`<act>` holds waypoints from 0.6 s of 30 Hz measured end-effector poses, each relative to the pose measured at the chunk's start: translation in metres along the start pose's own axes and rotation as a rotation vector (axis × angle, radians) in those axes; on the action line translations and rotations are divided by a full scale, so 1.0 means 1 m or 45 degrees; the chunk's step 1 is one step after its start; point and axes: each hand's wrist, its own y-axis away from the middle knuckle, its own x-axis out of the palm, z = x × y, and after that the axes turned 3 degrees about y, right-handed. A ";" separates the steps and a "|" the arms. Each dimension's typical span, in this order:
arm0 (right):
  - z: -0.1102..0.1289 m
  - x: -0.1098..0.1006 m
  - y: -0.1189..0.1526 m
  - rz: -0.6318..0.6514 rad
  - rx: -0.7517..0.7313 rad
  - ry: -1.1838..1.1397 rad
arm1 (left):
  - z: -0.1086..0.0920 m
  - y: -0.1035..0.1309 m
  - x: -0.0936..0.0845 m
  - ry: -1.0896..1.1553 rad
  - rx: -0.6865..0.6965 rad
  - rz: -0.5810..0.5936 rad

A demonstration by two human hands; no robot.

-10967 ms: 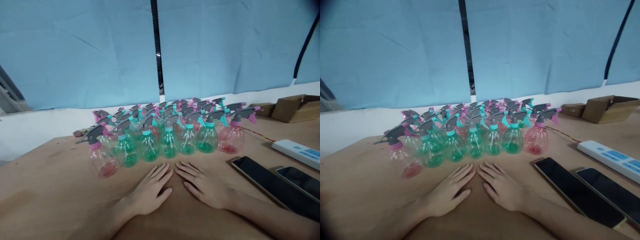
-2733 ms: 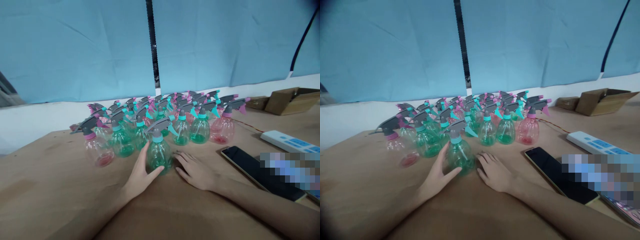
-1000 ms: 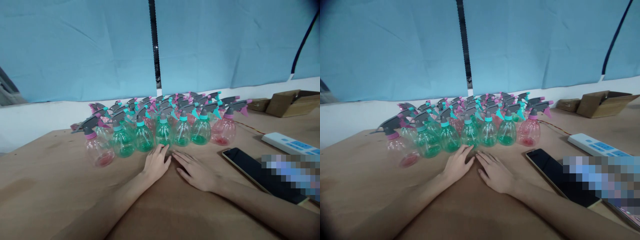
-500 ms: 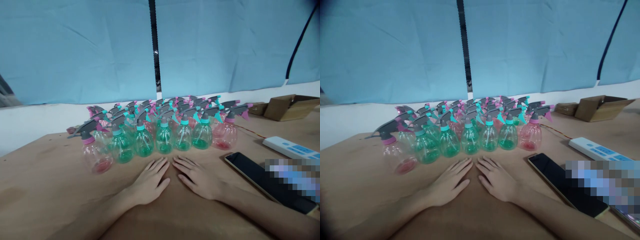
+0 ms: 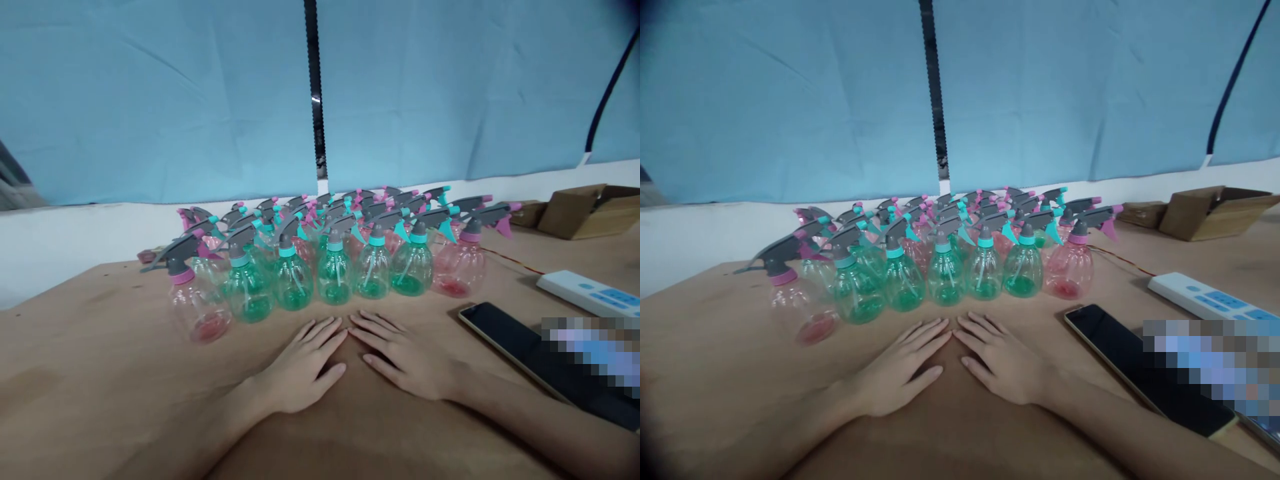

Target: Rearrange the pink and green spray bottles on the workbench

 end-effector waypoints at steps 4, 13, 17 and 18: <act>0.000 0.002 0.000 -0.028 -0.006 0.013 | -0.003 -0.001 -0.002 0.006 -0.010 -0.001; 0.000 0.002 0.000 -0.056 -0.023 0.030 | -0.004 -0.001 -0.003 0.004 -0.013 -0.017; 0.000 0.002 0.001 -0.037 -0.019 0.056 | -0.004 -0.002 -0.003 -0.017 -0.026 0.004; 0.000 0.002 0.001 -0.035 -0.020 0.055 | -0.004 -0.002 -0.004 -0.017 -0.029 0.013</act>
